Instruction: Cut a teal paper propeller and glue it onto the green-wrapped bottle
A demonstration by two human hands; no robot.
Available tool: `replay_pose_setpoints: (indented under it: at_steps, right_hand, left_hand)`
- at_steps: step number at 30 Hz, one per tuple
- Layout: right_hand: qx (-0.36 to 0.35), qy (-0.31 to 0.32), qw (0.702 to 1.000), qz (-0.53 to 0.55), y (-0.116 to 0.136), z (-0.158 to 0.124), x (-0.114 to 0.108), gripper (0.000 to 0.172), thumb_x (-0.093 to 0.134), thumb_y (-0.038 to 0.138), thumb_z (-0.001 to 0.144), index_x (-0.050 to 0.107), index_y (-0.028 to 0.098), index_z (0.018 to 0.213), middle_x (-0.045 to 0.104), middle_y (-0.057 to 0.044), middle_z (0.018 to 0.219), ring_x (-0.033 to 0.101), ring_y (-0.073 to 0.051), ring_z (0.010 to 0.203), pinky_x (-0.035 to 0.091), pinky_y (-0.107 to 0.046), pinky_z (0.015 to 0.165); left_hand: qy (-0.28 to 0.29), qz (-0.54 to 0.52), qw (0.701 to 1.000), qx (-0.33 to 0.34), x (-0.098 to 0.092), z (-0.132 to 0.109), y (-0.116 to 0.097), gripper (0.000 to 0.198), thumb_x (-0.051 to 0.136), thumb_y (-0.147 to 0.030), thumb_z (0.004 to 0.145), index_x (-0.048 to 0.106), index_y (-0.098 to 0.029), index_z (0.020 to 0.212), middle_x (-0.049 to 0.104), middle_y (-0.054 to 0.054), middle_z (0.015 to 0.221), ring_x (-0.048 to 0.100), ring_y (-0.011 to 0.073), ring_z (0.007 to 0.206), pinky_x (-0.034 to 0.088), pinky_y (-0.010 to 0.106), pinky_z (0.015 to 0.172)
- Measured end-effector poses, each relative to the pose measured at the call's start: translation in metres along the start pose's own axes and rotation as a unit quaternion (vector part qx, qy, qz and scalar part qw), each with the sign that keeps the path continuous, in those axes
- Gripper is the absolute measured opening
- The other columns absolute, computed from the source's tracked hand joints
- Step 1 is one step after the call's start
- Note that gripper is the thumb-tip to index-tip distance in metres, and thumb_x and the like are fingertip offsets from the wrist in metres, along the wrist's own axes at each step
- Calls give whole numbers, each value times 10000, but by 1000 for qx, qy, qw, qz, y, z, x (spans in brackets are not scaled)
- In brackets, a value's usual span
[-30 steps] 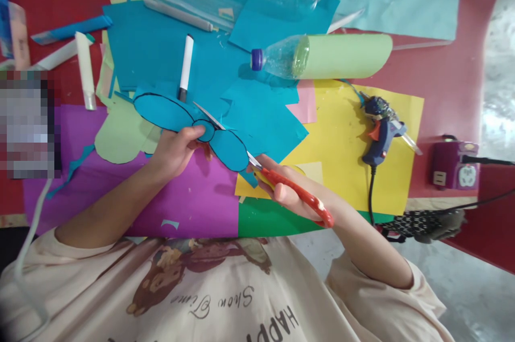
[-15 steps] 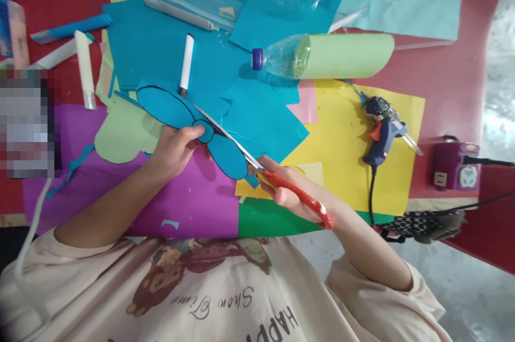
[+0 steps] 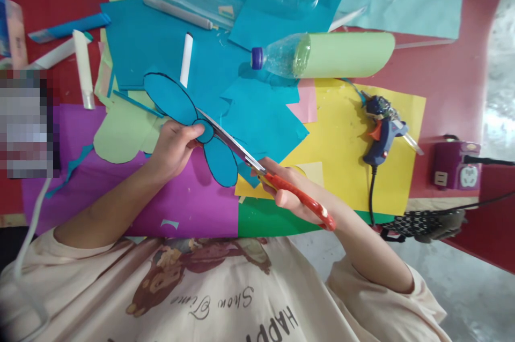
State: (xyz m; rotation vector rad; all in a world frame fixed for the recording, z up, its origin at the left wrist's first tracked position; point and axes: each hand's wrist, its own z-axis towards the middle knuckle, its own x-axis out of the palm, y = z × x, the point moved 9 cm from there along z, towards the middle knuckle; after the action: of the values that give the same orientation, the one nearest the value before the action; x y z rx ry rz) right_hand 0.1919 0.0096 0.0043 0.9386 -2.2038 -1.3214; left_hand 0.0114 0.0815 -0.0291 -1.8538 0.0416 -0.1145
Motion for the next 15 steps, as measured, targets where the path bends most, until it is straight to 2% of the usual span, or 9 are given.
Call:
replay_pose_setpoints:
  at_steps: [4,8,15]
  right_hand:
    - [24,-16,1000,6,-3,-1,-2,893,360,947,663,589,227,1138,432,20,678,368,-112,566,367,-225,477]
    - [25,-4,999,20,-5,-1,-1,863,393,939,662,566,208,1087,428,31,692,320,-89,544,316,-220,450]
    - [16,2,999,27,-9,1,0,856,386,942,659,523,196,1055,437,42,693,289,-66,510,249,-217,410]
  left_hand:
    - [0,6,1000,-7,1,0,1,425,601,-418,684,342,-230,405,509,-27,418,539,130,472,470,271,470]
    - [3,19,1000,-13,2,0,0,427,580,-421,687,304,-233,421,456,-27,410,510,129,480,459,276,484]
    - [-8,32,999,-7,0,-2,-4,486,577,-412,688,192,-225,457,234,-42,442,290,84,456,346,268,461]
